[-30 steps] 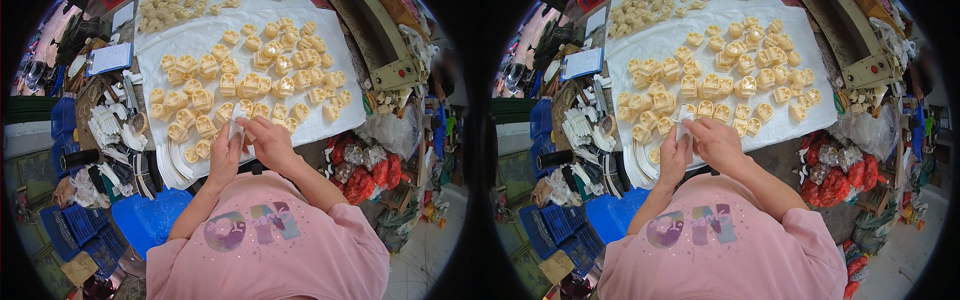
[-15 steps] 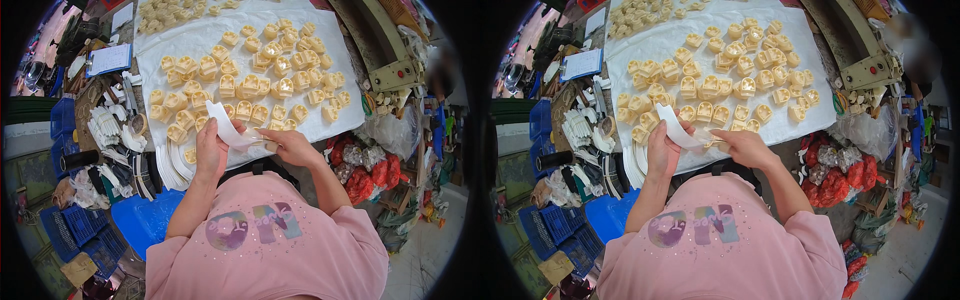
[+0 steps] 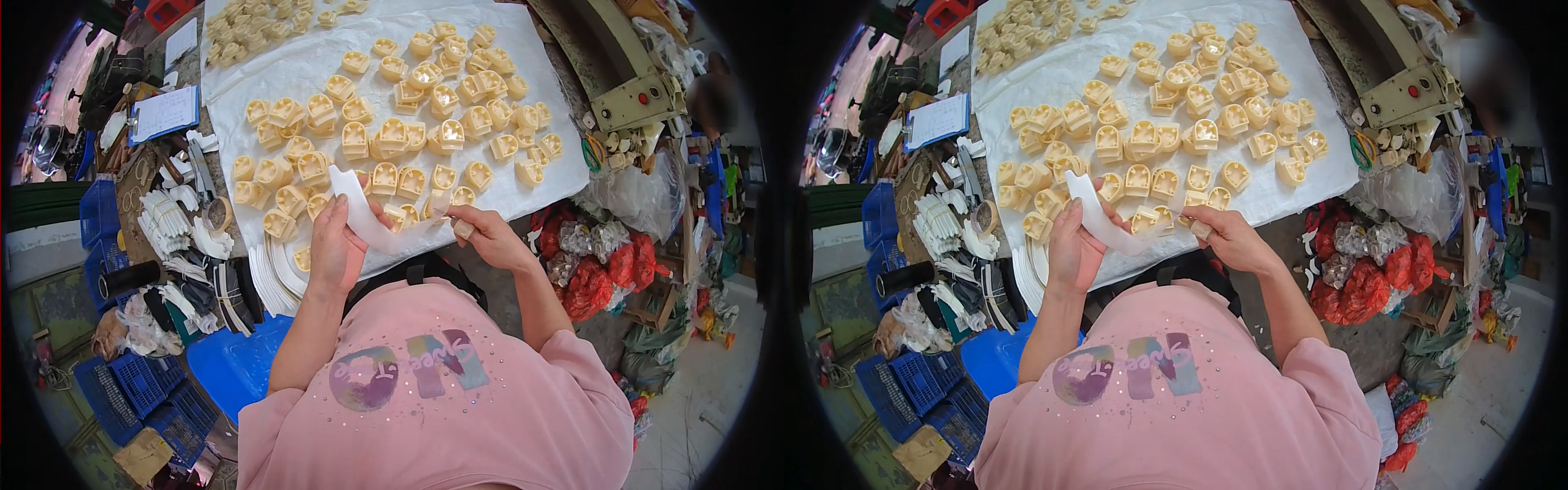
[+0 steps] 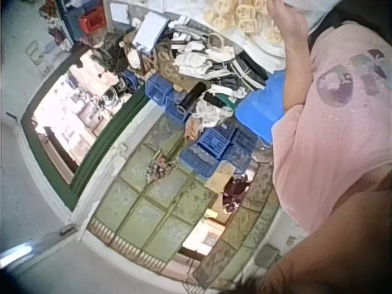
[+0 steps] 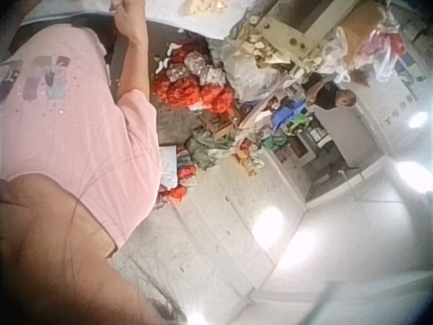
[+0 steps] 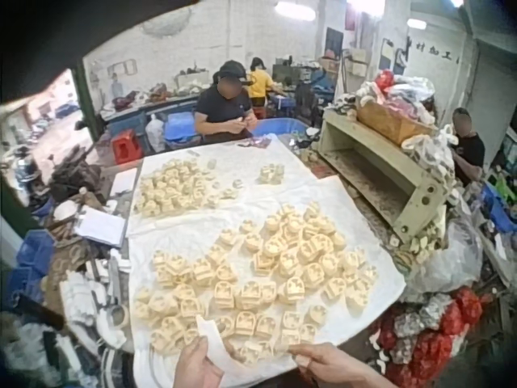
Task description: Packing and securing stacks of white shoe material pieces using rubber bands.
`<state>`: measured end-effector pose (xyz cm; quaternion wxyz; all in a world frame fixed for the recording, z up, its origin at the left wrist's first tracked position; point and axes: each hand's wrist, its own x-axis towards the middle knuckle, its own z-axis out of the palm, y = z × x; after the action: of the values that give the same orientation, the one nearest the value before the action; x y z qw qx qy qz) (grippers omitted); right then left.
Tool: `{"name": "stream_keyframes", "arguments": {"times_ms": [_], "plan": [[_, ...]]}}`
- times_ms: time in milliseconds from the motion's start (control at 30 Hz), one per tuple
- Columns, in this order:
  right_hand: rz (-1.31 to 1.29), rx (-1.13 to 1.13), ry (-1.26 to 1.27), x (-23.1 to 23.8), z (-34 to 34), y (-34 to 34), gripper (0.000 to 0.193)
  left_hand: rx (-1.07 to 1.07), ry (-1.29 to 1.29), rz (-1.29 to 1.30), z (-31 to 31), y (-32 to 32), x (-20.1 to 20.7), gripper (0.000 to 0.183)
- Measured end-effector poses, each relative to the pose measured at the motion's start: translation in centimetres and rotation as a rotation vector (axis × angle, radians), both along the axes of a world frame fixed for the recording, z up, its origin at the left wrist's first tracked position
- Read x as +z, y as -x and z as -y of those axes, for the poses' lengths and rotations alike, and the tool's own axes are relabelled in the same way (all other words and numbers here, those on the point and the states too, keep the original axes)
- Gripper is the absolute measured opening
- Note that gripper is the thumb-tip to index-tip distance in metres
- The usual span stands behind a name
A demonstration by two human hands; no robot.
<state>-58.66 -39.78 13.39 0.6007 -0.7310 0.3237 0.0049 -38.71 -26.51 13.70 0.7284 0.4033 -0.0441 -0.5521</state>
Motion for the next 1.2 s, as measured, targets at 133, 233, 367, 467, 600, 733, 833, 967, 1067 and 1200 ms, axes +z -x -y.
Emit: {"name": "stream_keyframes", "arguments": {"times_ms": [133,233,367,467,600,733,833,967,1067,1200], "plan": [[-0.004,0.061,0.053,-2.7,0.4,2.7,0.039,-0.051,0.033,-0.038,-0.2,0.0,0.2,0.038],[-0.265,0.012,-0.047,-6.2,0.9,6.8,0.040,-0.042,0.050,-0.048,-0.3,-0.5,-0.1,0.039],[-0.791,-0.010,0.400,-11.9,-0.7,14.1,0.040,-0.004,0.009,-0.008,-0.9,-1.4,-0.3,0.036],[-0.615,-0.789,-0.003,-14.8,-1.1,16.9,0.033,-0.105,-0.068,0.160,-0.5,-1.0,-0.8,0.034],[0.509,-1.444,-0.784,-14.6,-1.2,14.1,0.011,-0.656,-0.058,0.471,1.3,1.3,-2.3,0.031],[0.777,-1.601,-1.023,-10.5,-2.7,7.5,0.012,-1.237,-0.086,0.641,5.3,6.0,-4.2,0.031],[0.783,-1.520,-1.138,-9.8,-4.3,6.1,0.013,-1.447,-0.032,0.608,6.2,9.1,-5.9,0.031],[0.781,-1.528,-1.070,-12.6,-4.6,10.2,0.006,-1.562,-0.060,0.738,6.5,10.3,-5.9,0.029],[0.679,-1.920,-0.752,-19.0,-2.8,20.5,0.016,-1.554,0.048,0.859,6.0,10.4,-4.1,0.024],[0.117,-2.192,-0.887,-19.4,-4.3,26.6,0.025,-1.462,0.035,0.799,5.4,9.5,-4.7,0.023]]}}
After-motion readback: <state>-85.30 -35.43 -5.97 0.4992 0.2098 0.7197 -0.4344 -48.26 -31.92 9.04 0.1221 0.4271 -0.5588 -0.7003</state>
